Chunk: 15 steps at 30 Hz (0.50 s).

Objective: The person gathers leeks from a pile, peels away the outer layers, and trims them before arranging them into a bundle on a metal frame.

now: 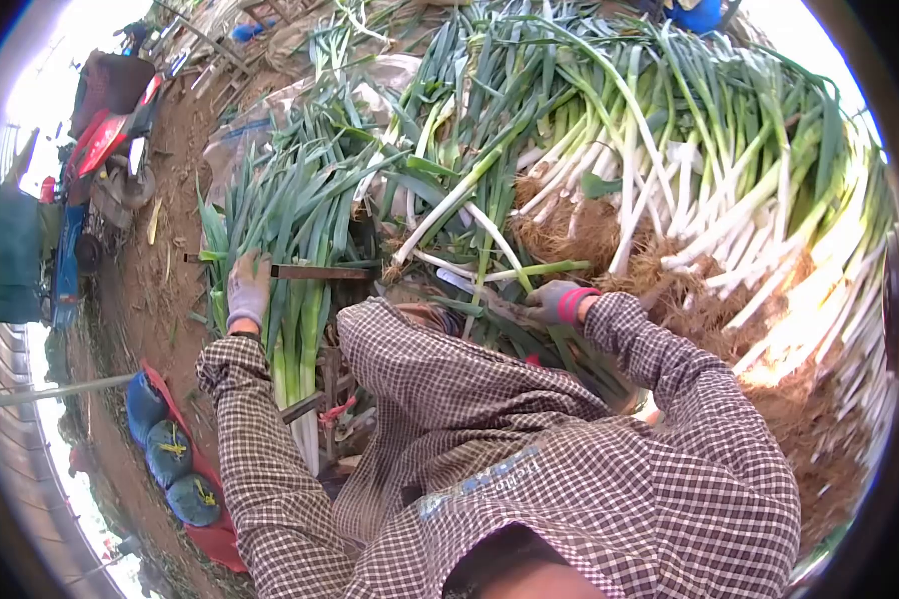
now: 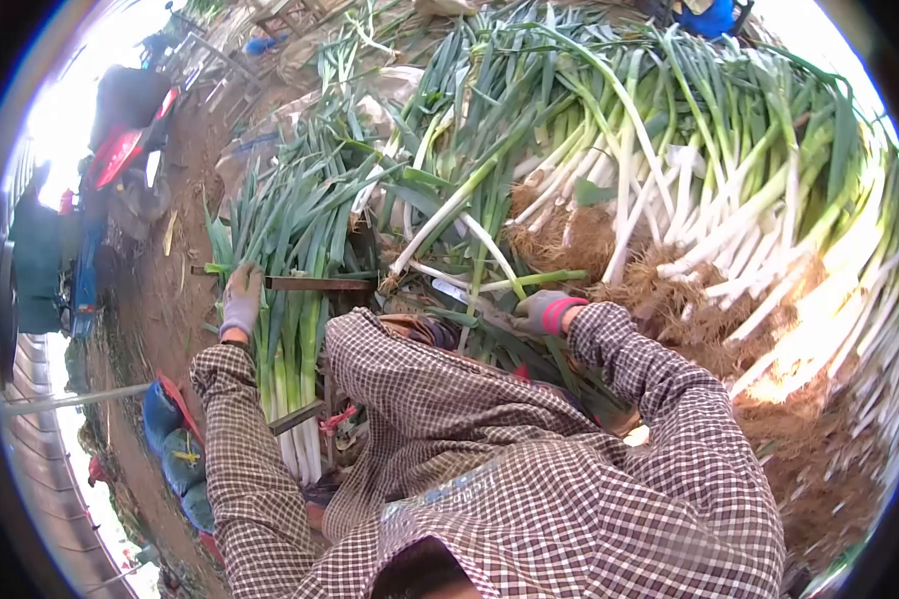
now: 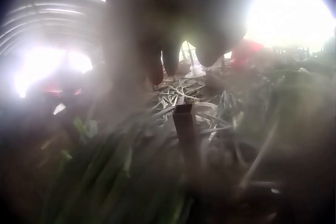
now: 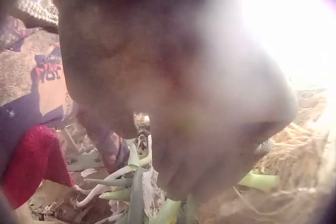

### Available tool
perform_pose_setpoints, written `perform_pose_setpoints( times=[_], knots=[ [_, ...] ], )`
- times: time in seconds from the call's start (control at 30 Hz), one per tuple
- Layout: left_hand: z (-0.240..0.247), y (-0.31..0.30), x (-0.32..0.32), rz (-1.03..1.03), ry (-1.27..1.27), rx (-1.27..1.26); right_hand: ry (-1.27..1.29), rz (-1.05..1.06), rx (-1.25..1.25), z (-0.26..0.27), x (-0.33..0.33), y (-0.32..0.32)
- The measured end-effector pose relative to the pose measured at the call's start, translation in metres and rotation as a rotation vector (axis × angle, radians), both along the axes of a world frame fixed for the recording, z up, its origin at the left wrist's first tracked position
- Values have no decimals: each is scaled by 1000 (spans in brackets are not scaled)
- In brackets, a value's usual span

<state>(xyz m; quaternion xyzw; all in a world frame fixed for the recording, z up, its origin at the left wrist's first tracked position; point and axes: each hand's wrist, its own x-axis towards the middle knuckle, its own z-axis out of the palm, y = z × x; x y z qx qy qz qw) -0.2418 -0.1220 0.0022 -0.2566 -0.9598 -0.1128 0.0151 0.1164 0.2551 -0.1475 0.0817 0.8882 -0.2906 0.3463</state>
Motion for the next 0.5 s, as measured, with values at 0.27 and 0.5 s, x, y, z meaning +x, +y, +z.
perform_pose_setpoints(
  times=[0.27, 0.5],
  knots=[
    [-41, 29, -37, 300, -265, -23, 342, -48, 47, -35, -186, 2],
    [-54, 43, -35, 435, -260, 78, 374, 83, 407, -91, -288, 24]
  ],
)
